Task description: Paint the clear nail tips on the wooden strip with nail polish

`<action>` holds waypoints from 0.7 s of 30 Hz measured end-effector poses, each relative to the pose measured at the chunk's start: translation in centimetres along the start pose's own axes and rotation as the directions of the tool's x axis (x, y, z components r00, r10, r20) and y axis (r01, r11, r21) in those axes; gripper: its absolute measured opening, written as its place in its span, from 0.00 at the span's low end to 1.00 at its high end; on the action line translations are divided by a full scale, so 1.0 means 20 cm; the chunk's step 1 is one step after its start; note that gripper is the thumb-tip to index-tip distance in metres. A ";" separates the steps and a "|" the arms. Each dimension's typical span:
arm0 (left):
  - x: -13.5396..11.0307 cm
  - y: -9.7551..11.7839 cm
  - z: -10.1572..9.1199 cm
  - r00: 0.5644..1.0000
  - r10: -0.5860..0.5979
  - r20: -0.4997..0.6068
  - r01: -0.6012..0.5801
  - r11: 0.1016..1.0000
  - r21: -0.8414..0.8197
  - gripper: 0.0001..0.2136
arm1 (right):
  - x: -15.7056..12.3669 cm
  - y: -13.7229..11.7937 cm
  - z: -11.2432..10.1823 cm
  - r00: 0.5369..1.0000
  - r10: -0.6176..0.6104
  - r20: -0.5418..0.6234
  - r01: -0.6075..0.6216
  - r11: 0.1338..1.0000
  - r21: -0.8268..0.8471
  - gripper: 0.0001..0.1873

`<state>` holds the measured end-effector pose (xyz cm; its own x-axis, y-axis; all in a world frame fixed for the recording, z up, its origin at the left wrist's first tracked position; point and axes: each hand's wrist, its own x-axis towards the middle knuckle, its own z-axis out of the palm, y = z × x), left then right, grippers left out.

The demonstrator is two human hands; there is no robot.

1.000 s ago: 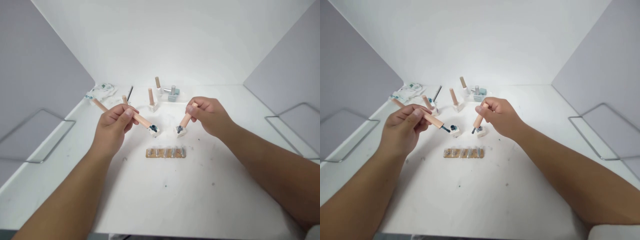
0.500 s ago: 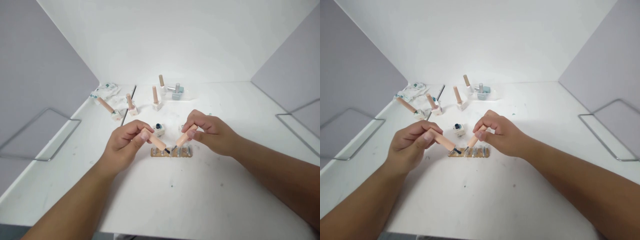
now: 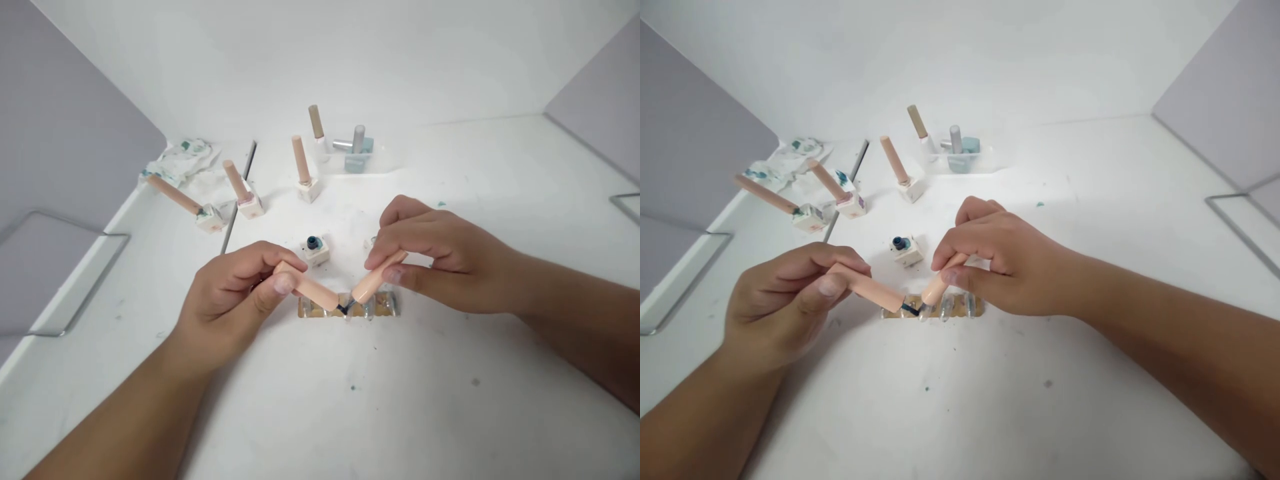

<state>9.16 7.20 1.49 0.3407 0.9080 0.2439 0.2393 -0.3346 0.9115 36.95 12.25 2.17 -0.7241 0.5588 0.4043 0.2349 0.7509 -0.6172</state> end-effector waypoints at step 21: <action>0.01 0.04 0.02 0.997 0.023 -0.072 -0.009 0.980 0.198 0.05 | 0.00 0.02 -0.02 0.993 -0.039 0.113 0.051 0.994 -0.101 0.06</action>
<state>9.87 7.10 2.08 0.2799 0.9158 0.2881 0.4112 -0.3855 0.8260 37.40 12.66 2.21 -0.8016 0.4855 0.3489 0.2622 0.8100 -0.5245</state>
